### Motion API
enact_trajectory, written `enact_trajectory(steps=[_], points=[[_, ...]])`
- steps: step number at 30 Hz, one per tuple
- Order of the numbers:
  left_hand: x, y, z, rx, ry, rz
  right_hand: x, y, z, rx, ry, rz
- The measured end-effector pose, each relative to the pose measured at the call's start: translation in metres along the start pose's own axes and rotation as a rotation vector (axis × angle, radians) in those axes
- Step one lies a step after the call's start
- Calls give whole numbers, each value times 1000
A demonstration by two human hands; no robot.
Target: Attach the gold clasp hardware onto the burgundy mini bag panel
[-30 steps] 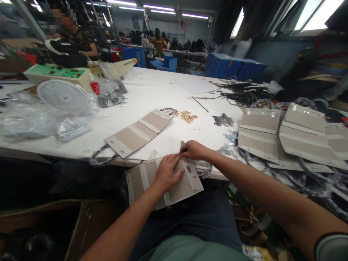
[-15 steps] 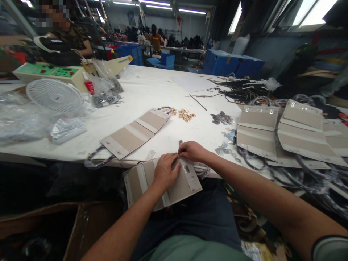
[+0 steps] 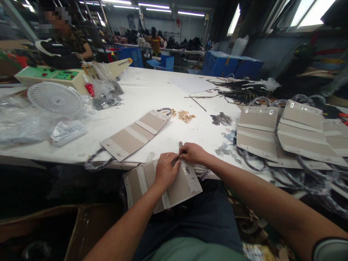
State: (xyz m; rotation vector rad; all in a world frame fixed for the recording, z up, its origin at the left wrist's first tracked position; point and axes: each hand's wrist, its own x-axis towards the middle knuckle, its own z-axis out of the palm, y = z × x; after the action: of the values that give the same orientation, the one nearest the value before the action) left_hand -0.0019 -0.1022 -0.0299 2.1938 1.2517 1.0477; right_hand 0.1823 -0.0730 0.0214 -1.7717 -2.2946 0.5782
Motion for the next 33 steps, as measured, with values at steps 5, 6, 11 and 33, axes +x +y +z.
enact_trajectory(steps=[5, 6, 11, 33], points=[[7, 1, 3, 75, 1, -58, -8, 5, 8, 54, 80, 83], [8, 1, 3, 84, -2, -70, -10, 5, 7, 83, 80, 75], [12, 5, 3, 103, -32, -118, -20, 0, -21, 399, 285, 14], [36, -8, -9, 177, -234, -42, -21, -13, -7, 1488, 832, -4]])
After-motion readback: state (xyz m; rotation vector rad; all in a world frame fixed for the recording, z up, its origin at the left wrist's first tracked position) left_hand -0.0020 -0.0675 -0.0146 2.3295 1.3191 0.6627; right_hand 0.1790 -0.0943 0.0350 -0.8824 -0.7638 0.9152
